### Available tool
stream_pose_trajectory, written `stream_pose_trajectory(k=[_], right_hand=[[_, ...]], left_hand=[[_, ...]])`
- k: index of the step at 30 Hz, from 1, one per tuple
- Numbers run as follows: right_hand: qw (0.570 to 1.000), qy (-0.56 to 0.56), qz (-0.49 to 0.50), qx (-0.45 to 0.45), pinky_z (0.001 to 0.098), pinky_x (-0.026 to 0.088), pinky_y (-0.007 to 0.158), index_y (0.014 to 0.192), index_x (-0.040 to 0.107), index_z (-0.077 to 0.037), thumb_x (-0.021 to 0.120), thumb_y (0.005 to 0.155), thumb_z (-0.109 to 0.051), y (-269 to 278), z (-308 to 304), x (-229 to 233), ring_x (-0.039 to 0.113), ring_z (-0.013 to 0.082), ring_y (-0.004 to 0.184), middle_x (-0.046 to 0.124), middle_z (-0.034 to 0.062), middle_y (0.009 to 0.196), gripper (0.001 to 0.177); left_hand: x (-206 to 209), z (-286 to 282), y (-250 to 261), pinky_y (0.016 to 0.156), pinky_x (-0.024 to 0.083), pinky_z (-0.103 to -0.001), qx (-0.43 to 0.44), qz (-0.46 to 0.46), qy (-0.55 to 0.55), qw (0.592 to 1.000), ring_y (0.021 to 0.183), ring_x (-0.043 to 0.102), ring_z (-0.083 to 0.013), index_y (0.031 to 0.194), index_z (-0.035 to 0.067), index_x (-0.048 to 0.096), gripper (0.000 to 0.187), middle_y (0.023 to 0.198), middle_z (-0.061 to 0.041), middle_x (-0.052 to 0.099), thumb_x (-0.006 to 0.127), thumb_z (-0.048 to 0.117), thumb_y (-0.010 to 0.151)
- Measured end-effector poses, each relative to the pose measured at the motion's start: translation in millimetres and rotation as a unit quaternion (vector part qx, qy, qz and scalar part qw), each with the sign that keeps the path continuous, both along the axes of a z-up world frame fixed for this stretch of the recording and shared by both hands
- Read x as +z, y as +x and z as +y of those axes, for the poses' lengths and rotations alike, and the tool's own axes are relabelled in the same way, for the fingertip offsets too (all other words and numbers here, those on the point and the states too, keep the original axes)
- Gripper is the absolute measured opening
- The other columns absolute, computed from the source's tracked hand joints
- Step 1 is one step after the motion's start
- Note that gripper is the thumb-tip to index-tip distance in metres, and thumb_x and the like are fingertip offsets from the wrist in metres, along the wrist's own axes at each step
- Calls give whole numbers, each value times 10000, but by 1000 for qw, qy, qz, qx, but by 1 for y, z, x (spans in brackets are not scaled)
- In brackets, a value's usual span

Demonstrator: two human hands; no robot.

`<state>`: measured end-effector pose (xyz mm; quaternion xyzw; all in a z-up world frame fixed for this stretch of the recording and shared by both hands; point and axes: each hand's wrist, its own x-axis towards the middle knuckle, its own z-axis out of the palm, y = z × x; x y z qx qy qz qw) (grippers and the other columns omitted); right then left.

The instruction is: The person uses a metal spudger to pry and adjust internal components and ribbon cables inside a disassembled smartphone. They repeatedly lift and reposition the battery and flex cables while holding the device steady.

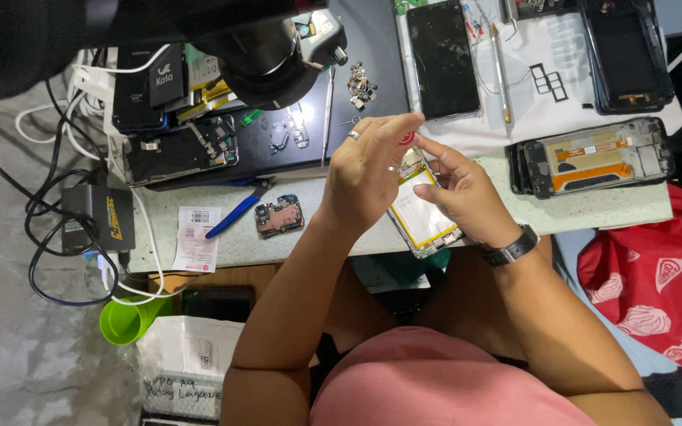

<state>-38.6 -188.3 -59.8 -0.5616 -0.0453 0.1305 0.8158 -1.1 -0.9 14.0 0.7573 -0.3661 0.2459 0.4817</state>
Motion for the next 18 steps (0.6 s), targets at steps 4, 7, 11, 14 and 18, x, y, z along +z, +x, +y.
stream_pose_trajectory(k=[4, 7, 11, 14, 18], right_hand=[[1000, -7, -5, 1, 227, 510, 943, 1580, 425, -38, 691, 918, 30, -1, -1, -2, 623, 74, 1101, 654, 40, 1248, 717], [1000, -8, -5, 0, 240, 490, 943, 1596, 426, -34, 697, 924, 26, -1, -2, -6, 592, 90, 1128, 636, 58, 1306, 728], [998, -24, -62, -6, 267, 417, 1112, 1557, 403, -17, 677, 921, 8, 1, -1, -12, 456, 111, 1436, 497, 53, 1561, 692], [995, -38, -86, -17, 292, 374, 1161, 1555, 410, -2, 680, 924, 3, 1, -1, -16, 413, 152, 1482, 465, 84, 1593, 687], [998, -40, -53, -12, 300, 420, 1116, 1543, 433, -3, 676, 930, -13, 1, -4, -20, 500, 157, 1388, 542, 86, 1517, 659]], left_hand=[[1, -2, 0, 859, 575, -349, 7, -5, 0, 1000, 1028, 704, -323, 1276, -4, 582, 387, 1151, -156, 698, 689, -145, 932], [4, -3, 0, 848, 578, -347, 10, -1, -2, 1000, 1009, 704, -317, 1275, -3, 584, 386, 1139, -153, 697, 693, -152, 935], [16, -8, -2, 860, 573, -385, 36, -21, 38, 998, 988, 688, -324, 1254, -4, 591, 354, 1110, -143, 690, 717, -117, 943], [29, -9, -4, 829, 563, -395, 39, -41, 96, 994, 966, 664, -305, 1247, 17, 599, 353, 1084, -115, 670, 698, -87, 924], [41, -7, -5, 704, 534, -385, 51, -45, 195, 978, 857, 622, -278, 1188, 41, 645, 384, 934, -98, 571, 678, -32, 812]])
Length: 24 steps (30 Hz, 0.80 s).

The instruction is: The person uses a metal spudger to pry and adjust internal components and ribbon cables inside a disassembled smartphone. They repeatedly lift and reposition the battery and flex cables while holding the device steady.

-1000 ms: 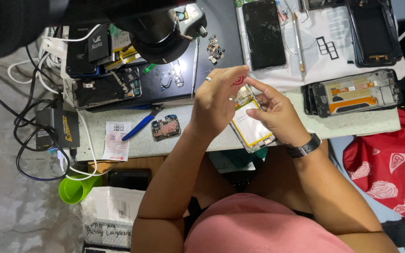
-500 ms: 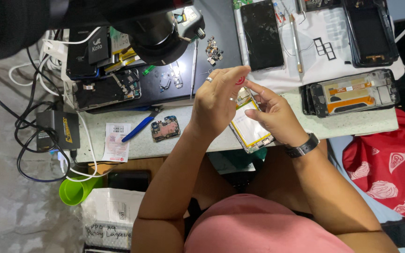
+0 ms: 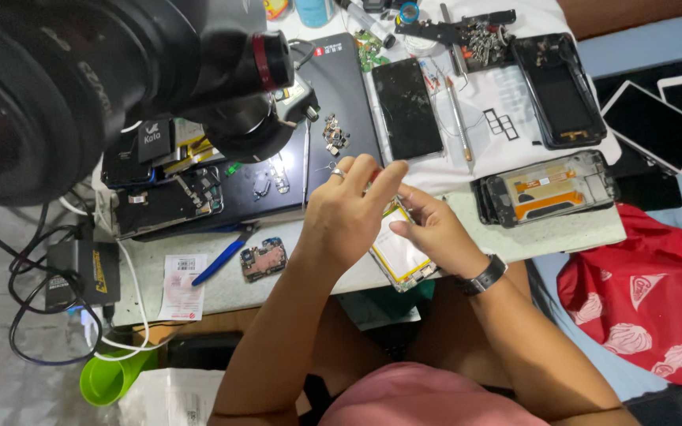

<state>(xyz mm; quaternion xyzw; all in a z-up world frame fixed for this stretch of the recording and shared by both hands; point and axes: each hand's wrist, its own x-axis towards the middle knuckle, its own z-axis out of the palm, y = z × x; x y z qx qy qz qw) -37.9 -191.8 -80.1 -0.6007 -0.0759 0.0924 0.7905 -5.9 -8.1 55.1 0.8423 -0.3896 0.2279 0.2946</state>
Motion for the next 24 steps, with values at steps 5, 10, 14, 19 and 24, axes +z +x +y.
stream_pose_trajectory(k=[5, 10, 14, 19, 24], right_hand=[[1000, -18, 0, 11, 320, 425, 1131, 1492, 499, 33, 676, 941, -3, 2, 0, 1, 538, 169, 1353, 598, 107, 1450, 580], [1000, -8, -7, 4, 322, 376, 1168, 1519, 442, 17, 657, 924, 22, 1, 1, 5, 492, 162, 1409, 548, 88, 1498, 633], [1000, -5, 23, -5, 327, 395, 1143, 1527, 435, 11, 655, 901, 39, 1, 4, 9, 502, 165, 1387, 550, 84, 1490, 664], [1000, -1, 15, -7, 284, 412, 1105, 1550, 433, -6, 673, 906, 28, 2, 2, 5, 497, 130, 1364, 546, 63, 1481, 688], [999, -20, 29, -15, 229, 460, 928, 1574, 442, -29, 694, 918, 43, 2, 1, 1, 534, 74, 1105, 575, 13, 1256, 706]], left_hand=[[4, 0, 6, 720, 516, -377, -22, 5, 57, 998, 929, 616, -287, 967, 77, 552, 192, 961, -87, 556, 669, 36, 820], [1, 2, 13, 715, 513, -376, -23, 10, 74, 997, 898, 603, -279, 955, 83, 538, 184, 924, -73, 566, 658, 49, 820], [3, -1, 14, 695, 511, -376, 1, -2, 81, 997, 843, 602, -271, 921, 95, 524, 166, 867, -71, 553, 673, 68, 854], [4, 2, 17, 679, 501, -407, -25, 45, 68, 996, 847, 617, -303, 963, 78, 525, 182, 893, -85, 571, 651, 46, 835], [2, 5, 16, 694, 508, -425, -17, 65, 51, 996, 847, 612, -310, 977, 60, 510, 169, 904, -98, 566, 620, 22, 854]])
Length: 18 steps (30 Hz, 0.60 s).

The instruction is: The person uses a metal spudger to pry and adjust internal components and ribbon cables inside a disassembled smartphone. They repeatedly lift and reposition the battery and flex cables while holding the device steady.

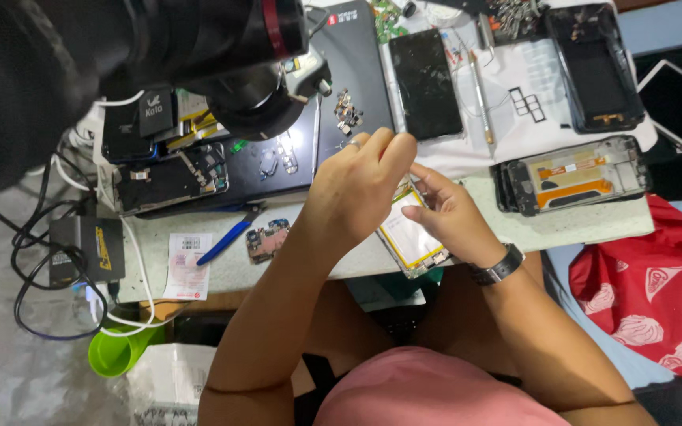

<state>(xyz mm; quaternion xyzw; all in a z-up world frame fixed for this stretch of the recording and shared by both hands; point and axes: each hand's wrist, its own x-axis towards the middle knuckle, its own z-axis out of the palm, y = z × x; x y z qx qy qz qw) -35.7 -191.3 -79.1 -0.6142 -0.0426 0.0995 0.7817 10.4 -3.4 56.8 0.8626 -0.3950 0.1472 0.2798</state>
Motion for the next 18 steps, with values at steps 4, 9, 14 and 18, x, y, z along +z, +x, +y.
stream_pose_trajectory(k=[4, 9, 14, 18], right_hand=[[1000, -22, 15, -5, 192, 476, 792, 1581, 433, -51, 689, 913, 59, -1, 0, 2, 553, 44, 931, 592, -16, 1057, 724], [999, -24, 28, -5, 192, 509, 798, 1544, 430, -59, 665, 895, 63, 0, 3, 9, 618, 46, 946, 652, -7, 1060, 701], [999, -38, 29, -11, 201, 441, 720, 1619, 441, -79, 684, 927, 80, -2, 4, 10, 542, 61, 869, 612, 6, 1030, 750], [999, -38, -10, -5, 193, 488, 869, 1563, 438, -50, 666, 885, 89, -2, 3, 9, 588, 42, 981, 639, -17, 1134, 729]], left_hand=[[-4, 2, 1, 695, 497, -430, -12, -1, -2, 1000, 859, 603, -324, 978, 54, 506, 169, 913, -105, 569, 619, 13, 859], [-7, 4, 7, 748, 499, -431, -43, 15, -6, 999, 858, 593, -328, 980, 48, 498, 191, 899, -104, 565, 599, -23, 834], [-9, -1, 14, 751, 501, -428, -22, -22, -21, 999, 852, 595, -316, 1012, 54, 520, 163, 906, -98, 586, 630, 1, 905], [-3, 2, 10, 764, 504, -420, -24, -6, -50, 998, 912, 613, -322, 1062, 31, 515, 199, 971, -113, 600, 643, 20, 910]])
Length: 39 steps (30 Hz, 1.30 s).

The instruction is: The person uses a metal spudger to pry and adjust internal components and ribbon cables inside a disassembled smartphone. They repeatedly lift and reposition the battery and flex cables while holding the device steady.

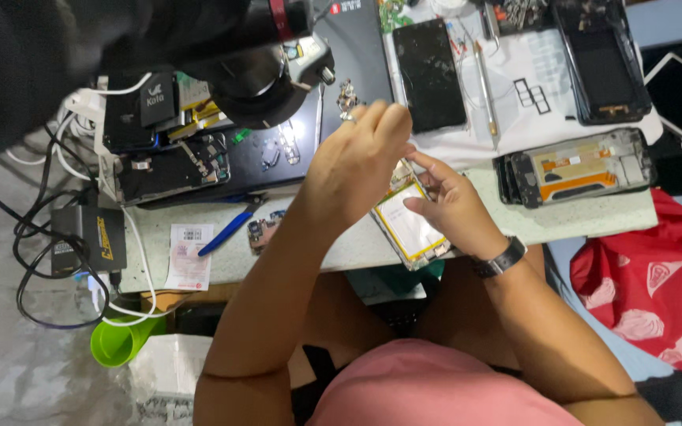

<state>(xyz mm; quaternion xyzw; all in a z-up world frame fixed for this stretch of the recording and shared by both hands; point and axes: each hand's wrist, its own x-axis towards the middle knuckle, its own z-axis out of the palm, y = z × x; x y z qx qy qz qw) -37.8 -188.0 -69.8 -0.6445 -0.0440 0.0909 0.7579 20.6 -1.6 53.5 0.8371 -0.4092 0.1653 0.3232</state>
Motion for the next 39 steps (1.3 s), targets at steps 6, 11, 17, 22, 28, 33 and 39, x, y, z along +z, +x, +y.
stream_pose_trajectory(k=[6, 11, 17, 22, 28, 33, 39], right_hand=[[999, 45, 30, 0, 204, 505, 859, 1551, 451, -41, 684, 899, 81, 1, -2, -9, 605, 60, 984, 637, 5, 1089, 703], [998, 43, 42, -4, 211, 516, 851, 1544, 431, -54, 671, 892, 72, 2, -4, -11, 626, 66, 1007, 655, 4, 1105, 707], [1000, 12, 3, 2, 203, 491, 855, 1582, 445, -45, 682, 911, 83, 0, -3, -7, 589, 56, 994, 637, 0, 1091, 723], [1000, 22, 2, 0, 193, 496, 849, 1571, 428, -55, 674, 902, 72, 1, -1, -3, 585, 41, 963, 622, -22, 1068, 724], [1000, -5, 8, -11, 190, 486, 805, 1557, 454, -56, 694, 891, 76, 1, -1, -6, 556, 32, 911, 604, -28, 1031, 720], [1000, 17, 22, -9, 197, 501, 822, 1537, 467, -45, 705, 886, 53, 2, -1, -9, 586, 43, 936, 636, -11, 1064, 700], [998, 50, 27, -1, 209, 522, 880, 1534, 444, -46, 700, 891, 32, 1, -2, -2, 624, 56, 1011, 664, 5, 1123, 696]], left_hand=[[0, 0, 1, 749, 481, -419, 3, -21, 51, 998, 856, 599, -288, 996, 73, 529, 183, 899, -88, 588, 656, 15, 878], [5, -3, 4, 776, 482, -409, -35, 14, 47, 998, 899, 602, -291, 1024, 76, 537, 232, 938, -81, 605, 641, -32, 846], [13, -1, -2, 720, 487, -417, -25, 10, -9, 1000, 844, 615, -317, 1056, 41, 553, 337, 948, -132, 618, 602, -66, 741], [12, -4, -2, 734, 483, -414, 13, -25, 52, 998, 868, 639, -302, 1067, 70, 565, 256, 941, -100, 605, 667, 29, 835], [8, -5, -5, 759, 482, -398, 31, -71, 83, 994, 866, 637, -274, 1070, 83, 570, 269, 918, -67, 591, 655, 78, 815], [8, -6, -7, 738, 466, -387, 45, -66, 113, 990, 826, 644, -241, 1034, 112, 561, 197, 894, -41, 576, 665, 102, 867], [9, -5, -8, 724, 458, -387, 50, -65, 100, 992, 768, 631, -235, 1040, 108, 564, 200, 874, -45, 568, 666, 83, 869]])
